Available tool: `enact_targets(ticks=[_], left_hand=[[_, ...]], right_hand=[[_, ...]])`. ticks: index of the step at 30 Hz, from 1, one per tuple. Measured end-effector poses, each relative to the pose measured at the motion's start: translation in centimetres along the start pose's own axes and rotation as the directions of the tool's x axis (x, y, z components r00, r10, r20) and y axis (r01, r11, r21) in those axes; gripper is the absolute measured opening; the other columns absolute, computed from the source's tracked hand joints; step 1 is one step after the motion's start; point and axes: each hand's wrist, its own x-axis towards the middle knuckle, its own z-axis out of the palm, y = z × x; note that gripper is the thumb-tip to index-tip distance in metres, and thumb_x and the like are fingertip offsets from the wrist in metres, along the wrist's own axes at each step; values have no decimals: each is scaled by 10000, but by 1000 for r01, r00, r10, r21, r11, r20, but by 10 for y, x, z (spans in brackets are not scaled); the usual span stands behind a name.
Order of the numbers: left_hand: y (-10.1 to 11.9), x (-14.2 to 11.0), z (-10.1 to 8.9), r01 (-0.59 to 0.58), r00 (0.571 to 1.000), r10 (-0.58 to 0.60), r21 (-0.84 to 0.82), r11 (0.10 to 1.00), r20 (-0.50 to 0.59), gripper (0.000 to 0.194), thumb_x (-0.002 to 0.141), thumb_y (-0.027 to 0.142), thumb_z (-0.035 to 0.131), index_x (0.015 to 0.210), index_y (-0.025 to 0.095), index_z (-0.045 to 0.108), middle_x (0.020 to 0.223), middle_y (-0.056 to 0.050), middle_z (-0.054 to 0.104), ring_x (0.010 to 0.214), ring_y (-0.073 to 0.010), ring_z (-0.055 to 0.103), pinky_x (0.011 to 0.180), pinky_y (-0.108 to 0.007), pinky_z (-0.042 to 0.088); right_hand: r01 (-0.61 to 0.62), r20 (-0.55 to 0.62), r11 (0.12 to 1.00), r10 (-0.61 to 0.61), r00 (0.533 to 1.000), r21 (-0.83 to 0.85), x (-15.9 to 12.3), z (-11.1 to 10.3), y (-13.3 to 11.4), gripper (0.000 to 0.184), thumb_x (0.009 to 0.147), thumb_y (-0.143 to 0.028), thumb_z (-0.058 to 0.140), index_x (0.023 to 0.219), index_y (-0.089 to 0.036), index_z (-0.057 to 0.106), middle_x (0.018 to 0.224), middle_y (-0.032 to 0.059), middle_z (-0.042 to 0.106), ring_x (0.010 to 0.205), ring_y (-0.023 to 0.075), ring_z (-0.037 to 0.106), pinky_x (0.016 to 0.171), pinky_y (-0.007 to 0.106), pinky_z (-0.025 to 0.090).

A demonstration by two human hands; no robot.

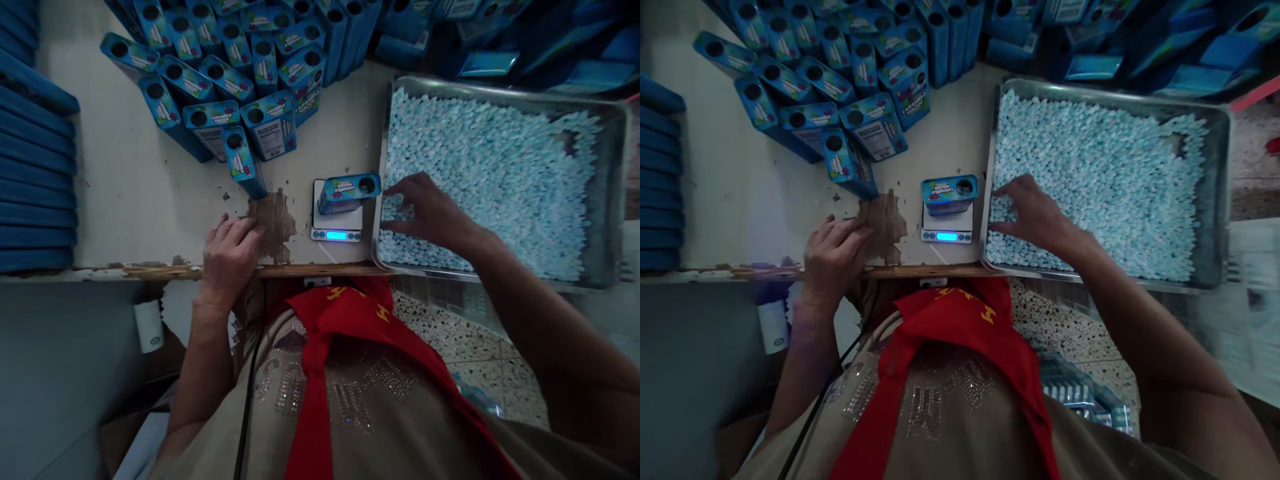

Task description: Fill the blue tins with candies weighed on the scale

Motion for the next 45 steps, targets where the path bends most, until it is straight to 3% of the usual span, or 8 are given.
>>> enact_targets(ticks=[3,7,11,16,22,30,36,45], left_hand=[[5,3,1,6,1000,-6,1,1000,1,228,1245,210,657,1200,270,873,1344,-101,866,1295,-337,823,1329,-569,600],[10,4,1,-23,1000,22,-33,999,-15,221,1240,199,664,1208,273,871,1328,-109,863,1297,-341,822,1327,-569,597],[10,-2,-2,-46,999,45,-35,998,-30,198,1219,182,695,1240,276,868,1337,-117,863,1309,-356,824,1303,-569,606],[6,-12,-5,-47,999,47,3,999,-7,194,1214,187,682,1198,263,859,1334,-122,869,1256,-362,838,1273,-576,625],[6,-4,-3,-89,996,89,15,996,-1,221,1193,142,668,1183,249,862,1276,-134,866,1241,-363,834,1240,-569,646],[4,-5,0,-48,999,48,-36,998,-8,246,1191,137,675,1242,263,880,1330,-115,870,1272,-346,834,1292,-569,628],[-11,-20,0,-9,999,8,-43,999,-36,249,1198,129,645,1243,250,858,1317,-128,870,1268,-365,828,1278,-597,622],[-18,-20,5,12,999,-13,-42,999,-38,250,1255,192,616,1235,263,854,1303,-119,860,1265,-349,809,1263,-570,617]], right_hand=[[91,-43,991,-96,994,-99,-8,21,3,432,1001,-256,824,1428,-276,760,1532,210,715,1216,364,760,882,430,640],[81,22,972,-78,997,-220,-7,19,-6,223,1028,-218,710,1220,-308,776,1384,143,816,988,298,758,743,396,520],[-21,-25,999,19,1000,-50,0,0,-6,41,974,-382,799,1003,-354,809,1102,51,898,976,305,783,833,448,576],[-120,-81,963,143,986,242,-4,-11,2,90,892,-423,830,847,-365,778,843,11,848,800,286,778,827,488,591],[-133,-127,959,169,977,252,-6,-31,-13,120,860,-390,909,870,-322,811,750,27,789,715,256,730,754,435,576],[120,-176,991,-107,979,65,19,-70,-70,70,894,-326,905,958,-347,884,773,13,772,896,304,806,777,423,618],[179,-77,982,-184,980,-65,36,-69,-89,221,873,-197,899,1045,-333,922,836,7,798,947,294,823,872,417,618],[139,-122,988,-130,984,66,25,-60,-103,199,942,-235,865,1081,-352,946,832,-3,813,841,264,805,796,402,629]])
